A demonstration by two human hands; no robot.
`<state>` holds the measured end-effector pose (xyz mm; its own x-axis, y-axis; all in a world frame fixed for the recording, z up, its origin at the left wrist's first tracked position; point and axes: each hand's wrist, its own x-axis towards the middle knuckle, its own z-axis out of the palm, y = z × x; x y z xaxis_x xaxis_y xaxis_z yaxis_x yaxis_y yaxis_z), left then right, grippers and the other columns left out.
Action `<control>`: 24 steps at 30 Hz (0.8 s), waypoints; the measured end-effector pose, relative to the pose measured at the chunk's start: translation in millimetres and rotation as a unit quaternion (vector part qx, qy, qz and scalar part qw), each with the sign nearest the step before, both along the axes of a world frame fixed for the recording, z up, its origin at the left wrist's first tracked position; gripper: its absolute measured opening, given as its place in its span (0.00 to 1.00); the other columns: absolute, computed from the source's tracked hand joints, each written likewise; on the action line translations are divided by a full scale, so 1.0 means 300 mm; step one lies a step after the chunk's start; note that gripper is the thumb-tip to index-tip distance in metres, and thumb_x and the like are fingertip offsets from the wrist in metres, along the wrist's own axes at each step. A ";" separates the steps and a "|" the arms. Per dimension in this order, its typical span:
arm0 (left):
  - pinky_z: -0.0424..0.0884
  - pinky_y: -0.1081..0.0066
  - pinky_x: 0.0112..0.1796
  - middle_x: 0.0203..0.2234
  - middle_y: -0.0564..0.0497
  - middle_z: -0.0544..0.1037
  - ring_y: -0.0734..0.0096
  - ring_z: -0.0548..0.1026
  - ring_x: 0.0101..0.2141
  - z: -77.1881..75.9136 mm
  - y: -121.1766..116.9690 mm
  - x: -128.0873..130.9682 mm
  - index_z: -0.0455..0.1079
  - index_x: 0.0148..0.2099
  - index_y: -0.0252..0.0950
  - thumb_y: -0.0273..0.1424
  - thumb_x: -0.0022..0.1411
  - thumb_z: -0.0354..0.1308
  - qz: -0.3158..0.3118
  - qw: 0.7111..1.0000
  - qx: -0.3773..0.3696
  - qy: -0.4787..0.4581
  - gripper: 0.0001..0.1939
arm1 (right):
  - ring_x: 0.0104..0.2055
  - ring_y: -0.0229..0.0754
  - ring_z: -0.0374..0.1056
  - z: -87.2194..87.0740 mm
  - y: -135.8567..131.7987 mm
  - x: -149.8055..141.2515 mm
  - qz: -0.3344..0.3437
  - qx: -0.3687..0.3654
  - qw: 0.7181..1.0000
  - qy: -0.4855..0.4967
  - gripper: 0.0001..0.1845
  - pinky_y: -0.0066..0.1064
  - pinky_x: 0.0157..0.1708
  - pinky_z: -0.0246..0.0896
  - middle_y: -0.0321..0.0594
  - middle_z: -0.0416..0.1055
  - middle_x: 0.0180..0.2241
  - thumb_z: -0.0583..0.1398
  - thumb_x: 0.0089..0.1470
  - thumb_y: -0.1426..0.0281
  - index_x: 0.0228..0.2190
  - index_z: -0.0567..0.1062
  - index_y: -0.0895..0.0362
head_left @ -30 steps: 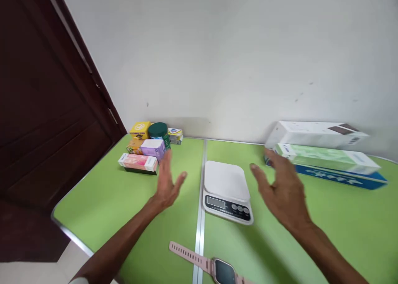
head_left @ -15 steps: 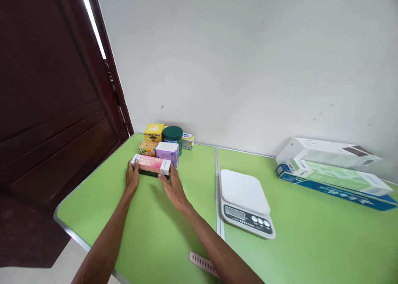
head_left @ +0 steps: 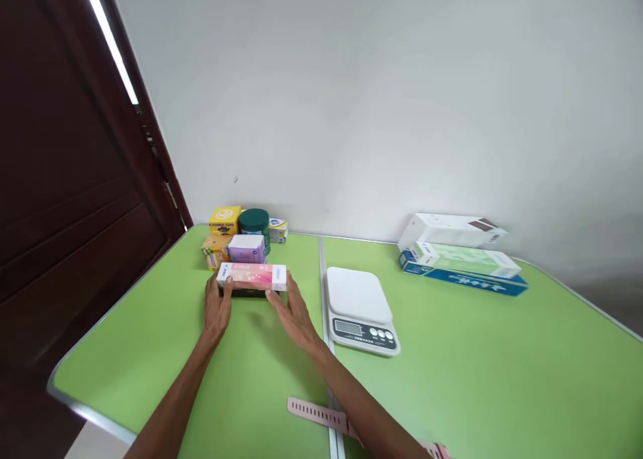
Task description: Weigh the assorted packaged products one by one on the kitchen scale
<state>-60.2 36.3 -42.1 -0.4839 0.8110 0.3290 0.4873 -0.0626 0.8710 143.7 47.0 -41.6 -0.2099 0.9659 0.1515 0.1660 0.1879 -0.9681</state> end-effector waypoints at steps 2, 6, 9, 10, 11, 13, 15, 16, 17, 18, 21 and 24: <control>0.58 0.50 0.69 0.66 0.37 0.69 0.48 0.65 0.68 0.025 -0.028 0.026 0.67 0.66 0.37 0.57 0.71 0.48 -0.016 0.999 0.032 0.029 0.35 | 0.79 0.61 0.36 0.060 -0.023 0.022 -0.024 -0.016 1.000 0.007 0.57 0.58 0.76 0.34 0.43 0.45 0.77 0.60 0.57 0.37 0.75 0.48 0.48; 0.51 0.50 0.72 0.69 0.41 0.66 0.49 0.59 0.71 0.074 -0.074 0.145 0.65 0.69 0.40 0.57 0.72 0.46 -0.079 0.991 0.082 0.074 0.35 | 0.79 0.56 0.38 0.178 -0.058 0.152 -0.089 0.048 0.995 0.013 0.53 0.56 0.76 0.34 0.41 0.46 0.77 0.59 0.60 0.39 0.75 0.48 0.47; 0.49 0.51 0.72 0.70 0.40 0.64 0.49 0.57 0.72 0.084 -0.078 0.282 0.63 0.71 0.39 0.57 0.72 0.45 -0.142 0.985 0.071 0.063 0.37 | 0.77 0.57 0.44 0.218 -0.075 0.307 -0.152 0.075 0.985 0.003 0.49 0.58 0.75 0.38 0.42 0.48 0.76 0.58 0.61 0.39 0.74 0.52 0.46; 0.49 0.51 0.72 0.71 0.40 0.63 0.49 0.56 0.72 0.082 -0.074 0.329 0.62 0.72 0.39 0.58 0.72 0.46 -0.164 0.983 0.061 0.053 0.38 | 0.77 0.58 0.46 0.219 -0.081 0.361 -0.171 0.072 0.983 -0.001 0.49 0.59 0.74 0.41 0.44 0.49 0.76 0.57 0.61 0.39 0.74 0.53 0.46; 0.50 0.51 0.72 0.71 0.40 0.62 0.49 0.56 0.72 0.077 -0.068 0.374 0.61 0.73 0.39 0.58 0.72 0.46 -0.186 0.980 0.054 0.044 0.39 | 0.76 0.59 0.48 0.214 -0.089 0.412 -0.190 0.065 0.980 -0.006 0.49 0.59 0.74 0.42 0.45 0.51 0.75 0.56 0.61 0.38 0.74 0.54 0.47; 0.51 0.50 0.72 0.72 0.40 0.62 0.49 0.55 0.73 0.061 -0.054 0.452 0.60 0.73 0.39 0.58 0.72 0.47 -0.226 0.973 0.045 0.032 0.39 | 0.75 0.60 0.50 0.190 -0.106 0.501 -0.217 0.047 0.975 -0.017 0.49 0.59 0.73 0.44 0.47 0.53 0.74 0.56 0.60 0.37 0.73 0.55 0.48; 0.51 0.48 0.72 0.71 0.39 0.62 0.49 0.56 0.72 0.037 -0.039 0.509 0.61 0.72 0.38 0.57 0.72 0.46 -0.251 0.967 0.039 0.029 0.38 | 0.75 0.60 0.50 0.154 -0.123 0.568 -0.232 0.025 0.972 -0.025 0.49 0.59 0.74 0.42 0.46 0.55 0.74 0.56 0.60 0.37 0.73 0.57 0.48; 0.51 0.48 0.72 0.71 0.38 0.62 0.50 0.56 0.72 0.023 -0.032 0.530 0.61 0.72 0.37 0.56 0.73 0.45 -0.258 0.965 0.033 0.029 0.38 | 0.76 0.60 0.49 0.132 -0.130 0.593 -0.236 0.013 0.971 -0.028 0.49 0.59 0.74 0.41 0.46 0.55 0.74 0.56 0.60 0.37 0.72 0.58 0.48; 0.51 0.48 0.72 0.71 0.37 0.62 0.50 0.57 0.72 0.007 -0.026 0.546 0.61 0.72 0.35 0.56 0.73 0.45 -0.262 0.964 0.023 0.031 0.38 | 0.76 0.60 0.48 0.110 -0.135 0.613 -0.237 0.003 0.971 -0.031 0.48 0.59 0.74 0.40 0.45 0.55 0.74 0.56 0.60 0.37 0.72 0.59 0.48; 0.50 0.48 0.72 0.71 0.36 0.62 0.50 0.57 0.72 -0.009 -0.021 0.556 0.61 0.72 0.34 0.56 0.73 0.45 -0.264 0.964 0.010 0.033 0.39 | 0.76 0.60 0.48 0.086 -0.137 0.629 -0.236 -0.003 0.971 -0.033 0.48 0.59 0.74 0.39 0.45 0.56 0.73 0.57 0.60 0.38 0.72 0.60 0.49; 0.50 0.48 0.72 0.71 0.34 0.62 0.50 0.57 0.72 -0.049 -0.007 0.564 0.60 0.73 0.32 0.57 0.72 0.45 -0.267 0.962 -0.032 0.040 0.41 | 0.75 0.58 0.51 0.009 -0.126 0.663 -0.222 -0.004 0.974 -0.036 0.46 0.57 0.74 0.42 0.46 0.61 0.71 0.56 0.60 0.38 0.70 0.64 0.50; 0.49 0.48 0.72 0.71 0.36 0.62 0.51 0.57 0.73 -0.065 -0.001 0.549 0.60 0.73 0.34 0.58 0.71 0.46 -0.258 0.964 -0.056 0.032 0.41 | 0.72 0.60 0.57 -0.066 -0.095 0.699 -0.250 -0.011 0.968 -0.007 0.45 0.57 0.72 0.49 0.49 0.65 0.69 0.55 0.61 0.38 0.68 0.66 0.52</control>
<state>104.5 35.8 -61.6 0.0117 0.9704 0.2413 0.4702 -0.2184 0.8551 353.5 18.5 -61.4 0.2836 0.9502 0.1296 0.2432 0.0595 -0.9682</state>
